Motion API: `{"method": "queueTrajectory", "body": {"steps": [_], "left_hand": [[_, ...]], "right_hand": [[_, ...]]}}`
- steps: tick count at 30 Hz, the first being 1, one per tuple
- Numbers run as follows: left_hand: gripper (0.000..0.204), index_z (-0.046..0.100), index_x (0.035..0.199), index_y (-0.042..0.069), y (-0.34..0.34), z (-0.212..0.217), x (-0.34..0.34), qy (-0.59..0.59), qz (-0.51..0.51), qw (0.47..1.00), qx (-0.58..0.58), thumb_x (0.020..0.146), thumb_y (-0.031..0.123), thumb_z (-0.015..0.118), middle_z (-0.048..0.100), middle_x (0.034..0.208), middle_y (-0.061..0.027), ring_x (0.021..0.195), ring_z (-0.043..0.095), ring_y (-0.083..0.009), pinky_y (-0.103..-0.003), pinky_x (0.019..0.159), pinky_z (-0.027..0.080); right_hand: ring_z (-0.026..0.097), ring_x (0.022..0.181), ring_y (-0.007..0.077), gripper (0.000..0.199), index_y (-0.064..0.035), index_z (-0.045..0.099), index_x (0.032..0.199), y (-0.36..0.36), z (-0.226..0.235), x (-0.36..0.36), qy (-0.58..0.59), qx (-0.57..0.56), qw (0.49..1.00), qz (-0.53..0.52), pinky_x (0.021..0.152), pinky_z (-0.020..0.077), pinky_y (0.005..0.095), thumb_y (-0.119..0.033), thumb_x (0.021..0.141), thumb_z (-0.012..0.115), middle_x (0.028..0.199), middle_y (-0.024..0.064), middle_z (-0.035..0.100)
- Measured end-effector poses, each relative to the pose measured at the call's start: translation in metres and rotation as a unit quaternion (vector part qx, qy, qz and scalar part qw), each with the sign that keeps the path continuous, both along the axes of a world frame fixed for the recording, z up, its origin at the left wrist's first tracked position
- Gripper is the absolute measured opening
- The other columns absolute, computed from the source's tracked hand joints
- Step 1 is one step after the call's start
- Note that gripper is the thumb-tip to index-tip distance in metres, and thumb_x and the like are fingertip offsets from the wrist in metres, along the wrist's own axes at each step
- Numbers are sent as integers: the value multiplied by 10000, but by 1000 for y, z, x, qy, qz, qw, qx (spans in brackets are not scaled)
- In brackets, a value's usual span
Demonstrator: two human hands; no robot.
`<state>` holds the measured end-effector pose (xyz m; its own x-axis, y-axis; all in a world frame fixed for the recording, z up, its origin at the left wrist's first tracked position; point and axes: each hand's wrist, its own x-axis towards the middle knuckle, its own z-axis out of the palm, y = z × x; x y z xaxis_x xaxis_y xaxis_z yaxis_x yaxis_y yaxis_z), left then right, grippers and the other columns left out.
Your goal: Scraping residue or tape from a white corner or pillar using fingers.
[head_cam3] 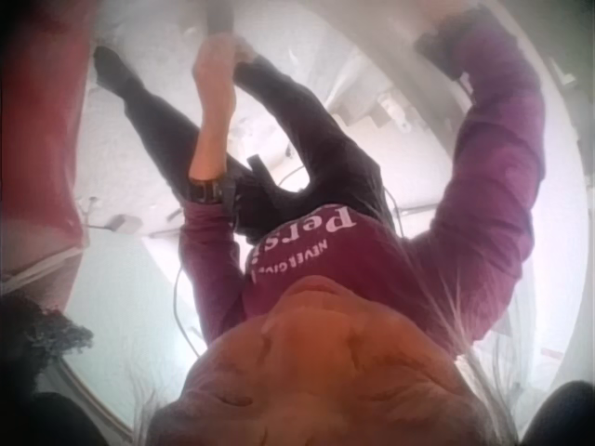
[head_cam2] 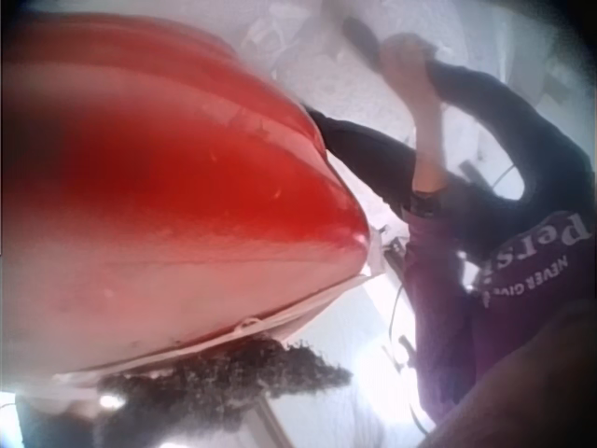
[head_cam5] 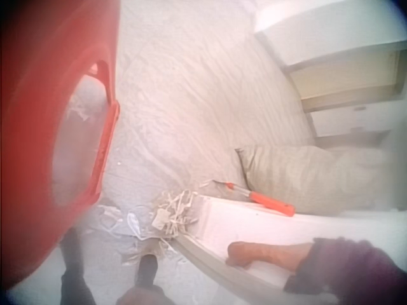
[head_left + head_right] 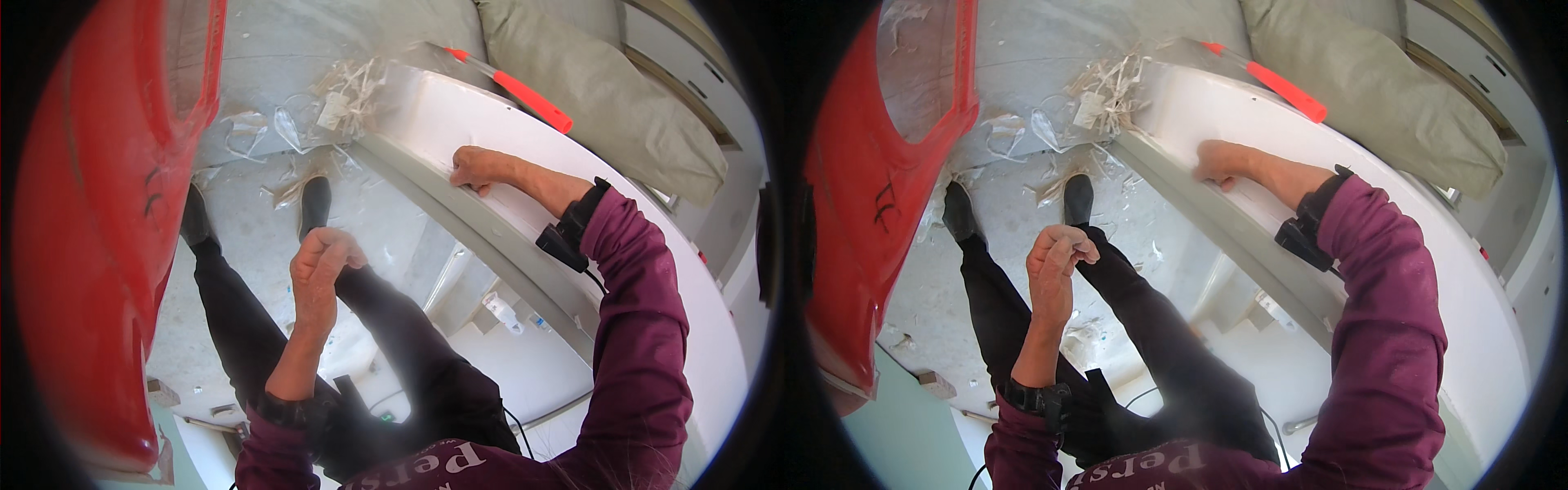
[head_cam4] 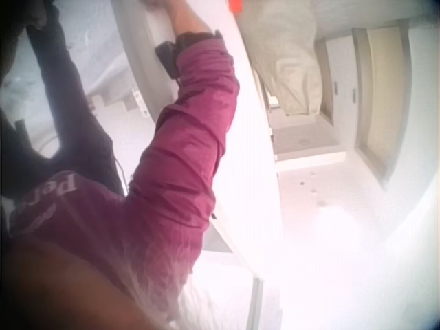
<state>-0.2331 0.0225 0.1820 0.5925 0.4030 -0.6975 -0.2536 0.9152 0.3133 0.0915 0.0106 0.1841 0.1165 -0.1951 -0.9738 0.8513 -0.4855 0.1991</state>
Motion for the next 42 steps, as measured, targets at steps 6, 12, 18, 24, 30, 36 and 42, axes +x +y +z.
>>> {"method": "queueTrajectory", "body": {"steps": [6, 12, 18, 24, 30, 36, 42], "left_hand": [[137, 557, 888, 28, 3, 1, 0, -6, 15, 1000, -14, 940, 133, 486, 594, 774, -46, 734, 531, -112, -251, 732, 438], [142, 556, 891, 26, 2, 1, 2, -10, 14, 1000, -15, 943, 137, 484, 595, 776, -47, 733, 534, -113, -253, 730, 439], [142, 555, 889, 28, 2, 1, 3, -8, 15, 1000, -19, 944, 137, 482, 594, 774, -47, 729, 534, -114, -253, 723, 439], [143, 555, 883, 26, 3, 0, 1, -7, 21, 1000, -15, 944, 131, 478, 595, 776, -51, 725, 531, -114, -253, 721, 437], [140, 554, 891, 23, 5, 0, 0, -6, 16, 1000, -21, 940, 126, 473, 595, 781, -54, 733, 530, -115, -252, 728, 435], [146, 553, 889, 24, 6, 2, 1, -13, 14, 999, -32, 940, 139, 477, 598, 791, -55, 741, 530, -115, -253, 732, 434], [148, 554, 885, 30, 6, 2, 1, -15, 17, 999, -25, 943, 142, 476, 598, 786, -51, 737, 529, -114, -253, 731, 434]], "right_hand": [[589, 457, 235, 249, 71, 553, 584, 14, 7, -3, -85, -43, 991, -94, 417, 512, 370, -126, 735, 580, 530, 143, 536], [544, 421, 223, 235, 48, 529, 602, 14, 11, -1, -91, -38, 979, -180, 376, 490, 359, -126, 752, 577, 534, 112, 502], [554, 431, 231, 233, 43, 541, 592, 6, 1, 0, -79, -41, 981, -170, 375, 480, 364, -128, 744, 585, 522, 115, 504], [604, 458, 267, 225, 69, 546, 563, 8, 0, -1, -53, 2, 998, -42, 392, 483, 386, -96, 714, 571, 516, 139, 522], [588, 438, 260, 275, 71, 544, 559, 8, 0, 4, -64, -17, 995, -72, 395, 504, 365, -138, 736, 571, 523, 139, 518], [574, 447, 246, 274, 80, 563, 656, 13, 7, 8, -116, 0, 968, -223, 388, 522, 364, -160, 789, 561, 566, 128, 528], [587, 465, 251, 256, 75, 569, 656, 4, 1, -1, -85, -26, 989, -120, 411, 539, 365, -148, 780, 546, 582, 138, 558]]}}
